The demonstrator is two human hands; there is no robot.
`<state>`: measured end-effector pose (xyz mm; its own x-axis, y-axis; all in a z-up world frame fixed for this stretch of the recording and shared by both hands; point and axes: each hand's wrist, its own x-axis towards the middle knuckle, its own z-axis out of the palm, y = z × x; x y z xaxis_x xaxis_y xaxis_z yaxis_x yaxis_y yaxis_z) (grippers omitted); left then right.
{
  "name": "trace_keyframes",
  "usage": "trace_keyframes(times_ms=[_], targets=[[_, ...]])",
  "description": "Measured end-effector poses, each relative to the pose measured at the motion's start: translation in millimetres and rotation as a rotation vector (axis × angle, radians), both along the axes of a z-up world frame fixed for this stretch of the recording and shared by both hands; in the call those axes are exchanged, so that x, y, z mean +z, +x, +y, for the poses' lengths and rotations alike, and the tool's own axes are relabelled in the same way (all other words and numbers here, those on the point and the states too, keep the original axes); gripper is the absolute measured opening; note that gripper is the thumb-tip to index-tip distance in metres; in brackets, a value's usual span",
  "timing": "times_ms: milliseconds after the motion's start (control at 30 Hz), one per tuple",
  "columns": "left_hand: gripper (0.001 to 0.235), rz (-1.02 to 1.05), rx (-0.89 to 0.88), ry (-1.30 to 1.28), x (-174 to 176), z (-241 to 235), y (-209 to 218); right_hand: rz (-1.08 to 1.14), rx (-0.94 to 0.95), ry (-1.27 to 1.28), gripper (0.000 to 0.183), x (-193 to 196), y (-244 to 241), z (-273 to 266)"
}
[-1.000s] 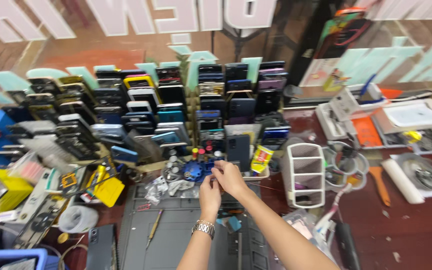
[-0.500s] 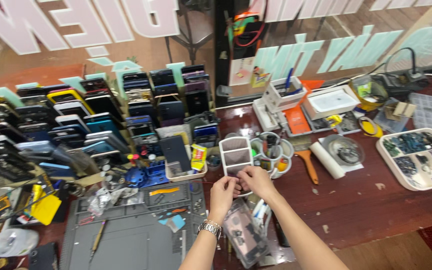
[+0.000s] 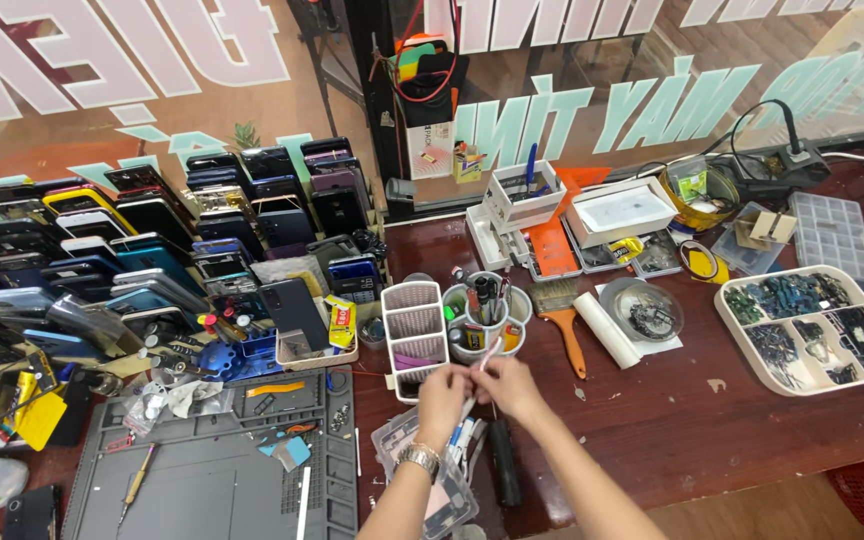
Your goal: The person sorts small electronic components and wires from a pile on the workbench into a compartmentalized tray. They then organize various tools, including screwdrivers and pens, into a multi-compartment holder.
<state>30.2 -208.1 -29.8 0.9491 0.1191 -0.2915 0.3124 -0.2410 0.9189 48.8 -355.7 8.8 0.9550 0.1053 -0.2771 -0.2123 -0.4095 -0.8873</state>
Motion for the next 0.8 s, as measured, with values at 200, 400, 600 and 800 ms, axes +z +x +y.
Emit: trace_keyframes(times_ms=[200, 400, 600, 800], targets=[[0.028, -0.304, 0.171, -0.043, 51, -20, 36, -0.432, -0.089, -0.219, 0.018, 103, 59, -19], [0.034, -0.249, 0.138, -0.002, 56, -18, 42, -0.721, 0.015, -0.288, 0.018, 119, 80, 2], [0.036, -0.162, 0.175, -0.12, 48, -7, 43, -0.758, -0.003, -0.263, 0.022, 89, 105, -1], [0.033, -0.132, 0.15, -0.179, 30, -8, 38, -0.558, 0.113, -0.436, 0.022, 29, 104, 7]])
